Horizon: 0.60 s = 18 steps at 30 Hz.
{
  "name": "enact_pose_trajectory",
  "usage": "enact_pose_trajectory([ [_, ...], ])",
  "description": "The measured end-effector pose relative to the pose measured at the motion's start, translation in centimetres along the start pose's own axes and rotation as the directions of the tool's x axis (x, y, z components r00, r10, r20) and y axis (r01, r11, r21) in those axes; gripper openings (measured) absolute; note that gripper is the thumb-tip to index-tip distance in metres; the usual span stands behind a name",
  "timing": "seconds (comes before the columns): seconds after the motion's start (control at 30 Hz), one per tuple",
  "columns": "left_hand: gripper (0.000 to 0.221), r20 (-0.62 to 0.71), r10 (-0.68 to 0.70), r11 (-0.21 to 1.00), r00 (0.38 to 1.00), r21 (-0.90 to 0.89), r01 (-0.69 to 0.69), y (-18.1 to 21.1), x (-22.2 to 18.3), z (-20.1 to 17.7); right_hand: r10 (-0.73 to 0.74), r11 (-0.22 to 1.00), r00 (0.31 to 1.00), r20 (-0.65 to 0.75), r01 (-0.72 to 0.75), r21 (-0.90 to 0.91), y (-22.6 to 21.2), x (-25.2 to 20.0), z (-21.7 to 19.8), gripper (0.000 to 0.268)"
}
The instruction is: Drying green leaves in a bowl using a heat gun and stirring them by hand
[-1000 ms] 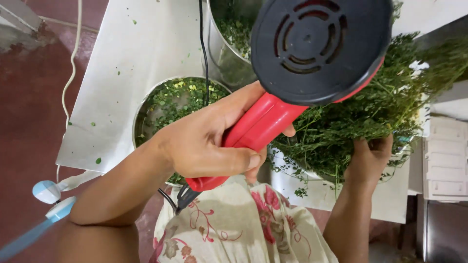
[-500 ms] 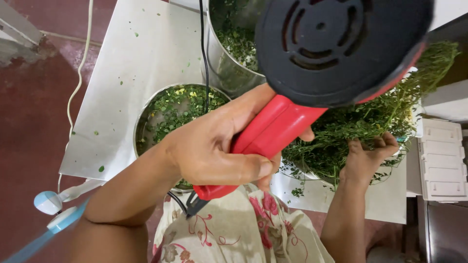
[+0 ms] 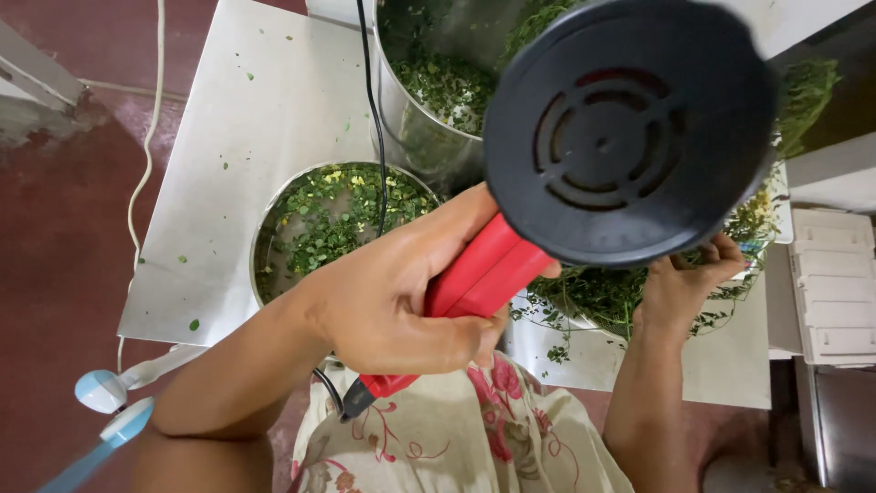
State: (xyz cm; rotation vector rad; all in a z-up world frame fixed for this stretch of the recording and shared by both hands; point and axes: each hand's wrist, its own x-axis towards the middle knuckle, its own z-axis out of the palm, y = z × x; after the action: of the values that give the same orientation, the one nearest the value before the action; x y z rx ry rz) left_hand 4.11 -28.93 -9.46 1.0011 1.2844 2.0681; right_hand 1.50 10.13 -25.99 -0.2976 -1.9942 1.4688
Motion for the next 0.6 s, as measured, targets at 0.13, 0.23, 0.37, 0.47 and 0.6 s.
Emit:
enact_pose_trajectory([
  [0.13,0.067,-0.030,-0.033,0.999,0.999,-0.010,0.033,-0.3,-0.1,0.0,-0.003,0.998,1.000,0.022,0.002,0.064,0.5,0.1,-0.1,0.062],
  [0.23,0.073,0.058,0.007,1.000,0.998,0.001,-0.007,-0.1,0.7,-0.4,0.001,1.000,1.000,-0.003,-0.001,-0.011,0.5,0.2,0.0,0.056],
  [0.37,0.079,0.100,-0.012,0.989,0.995,0.149,-0.003,0.6,2.9,-0.4,-0.061,0.997,0.998,0.033,0.062,-0.040,0.4,0.4,0.2,0.058],
  [0.47,0.074,0.053,-0.157,0.965,0.986,0.220,0.142,2.0,4.8,0.5,-0.112,0.992,0.993,0.028,0.113,-0.051,2.1,1.2,0.1,0.059],
  [0.6,0.055,0.022,-0.290,0.927,0.957,0.255,0.276,2.9,6.6,1.0,0.017,0.999,0.999,0.034,-0.015,-0.031,0.0,0.8,0.6,0.056],
])
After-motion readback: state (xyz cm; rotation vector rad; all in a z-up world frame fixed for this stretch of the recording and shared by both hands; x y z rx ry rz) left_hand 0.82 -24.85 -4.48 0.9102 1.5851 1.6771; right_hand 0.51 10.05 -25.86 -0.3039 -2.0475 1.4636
